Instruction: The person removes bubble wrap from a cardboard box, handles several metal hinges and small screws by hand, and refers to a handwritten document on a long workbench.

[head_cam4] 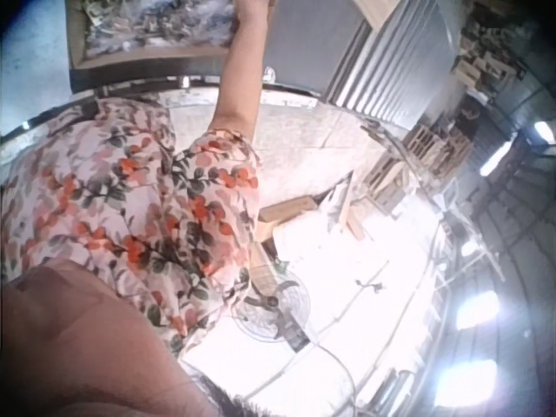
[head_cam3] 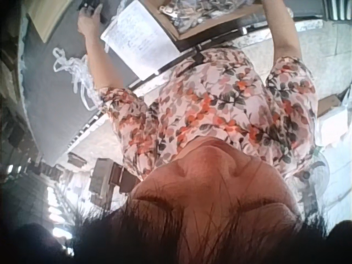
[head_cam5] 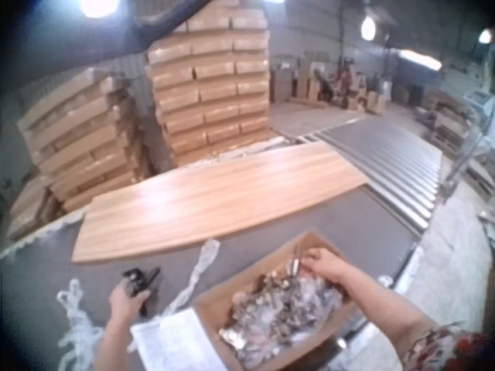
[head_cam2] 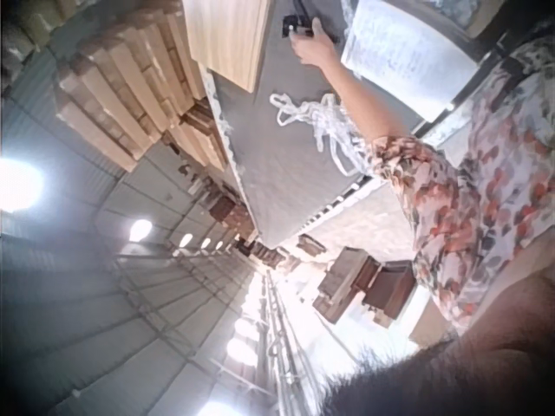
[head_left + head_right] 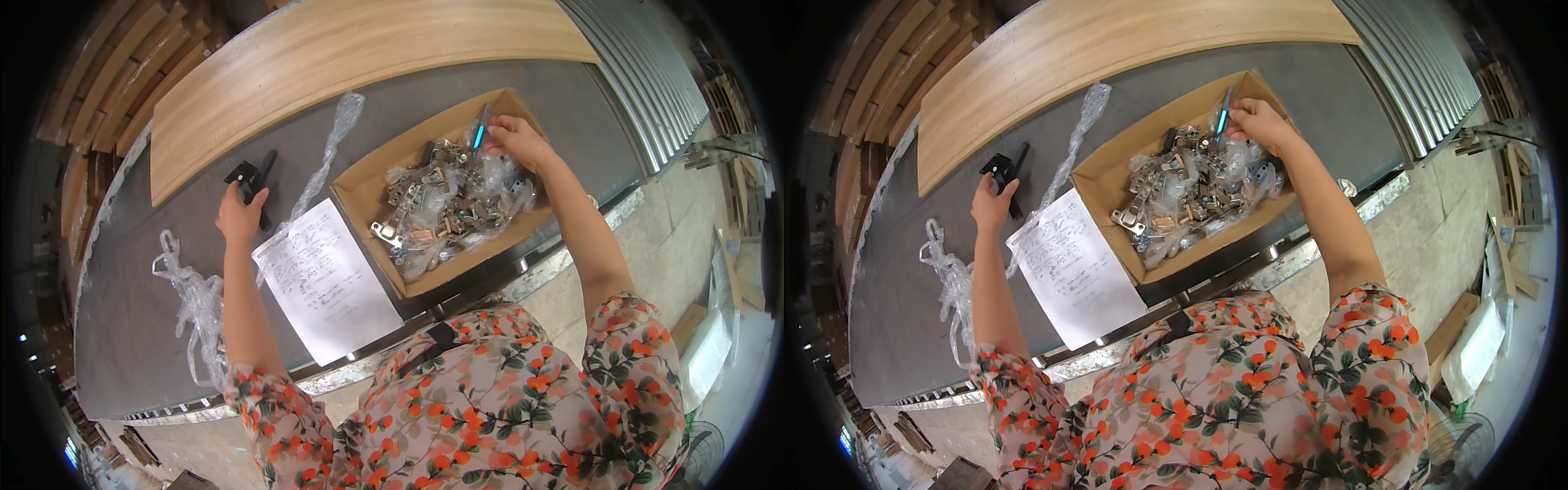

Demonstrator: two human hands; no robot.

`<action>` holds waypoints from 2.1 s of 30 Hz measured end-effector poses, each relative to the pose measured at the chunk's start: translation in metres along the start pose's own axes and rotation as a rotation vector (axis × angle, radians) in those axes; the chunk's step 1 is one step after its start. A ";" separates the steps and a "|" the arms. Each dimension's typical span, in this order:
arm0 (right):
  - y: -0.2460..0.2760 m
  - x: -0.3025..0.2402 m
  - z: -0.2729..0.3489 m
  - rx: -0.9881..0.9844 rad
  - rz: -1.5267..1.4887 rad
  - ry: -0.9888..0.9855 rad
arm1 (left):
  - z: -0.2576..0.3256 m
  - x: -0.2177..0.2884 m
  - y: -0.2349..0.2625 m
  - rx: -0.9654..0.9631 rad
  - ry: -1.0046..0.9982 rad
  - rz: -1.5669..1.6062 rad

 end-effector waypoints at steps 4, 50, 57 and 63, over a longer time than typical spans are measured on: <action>0.013 0.003 0.031 0.024 0.897 0.831 | 0.063 0.028 0.015 0.138 -0.125 0.400; -0.010 -0.084 0.067 -0.289 -0.367 0.180 | 0.113 0.191 0.005 -0.297 0.395 1.790; -0.061 -0.112 0.085 -0.295 -0.163 0.426 | 0.118 0.221 0.027 -0.550 0.303 1.771; -0.083 -0.122 0.135 -0.652 0.070 0.476 | 0.082 0.192 0.052 -0.173 0.374 1.871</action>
Point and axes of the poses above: each hand's wrist, its own z-axis away from the middle knuckle, its own y-axis out of the back of the hand, x = y × z, the point moved 5 cm from there along -z, towards the middle knuckle, and after that the axes turned 7 degrees about x, right-handed, at the moved point
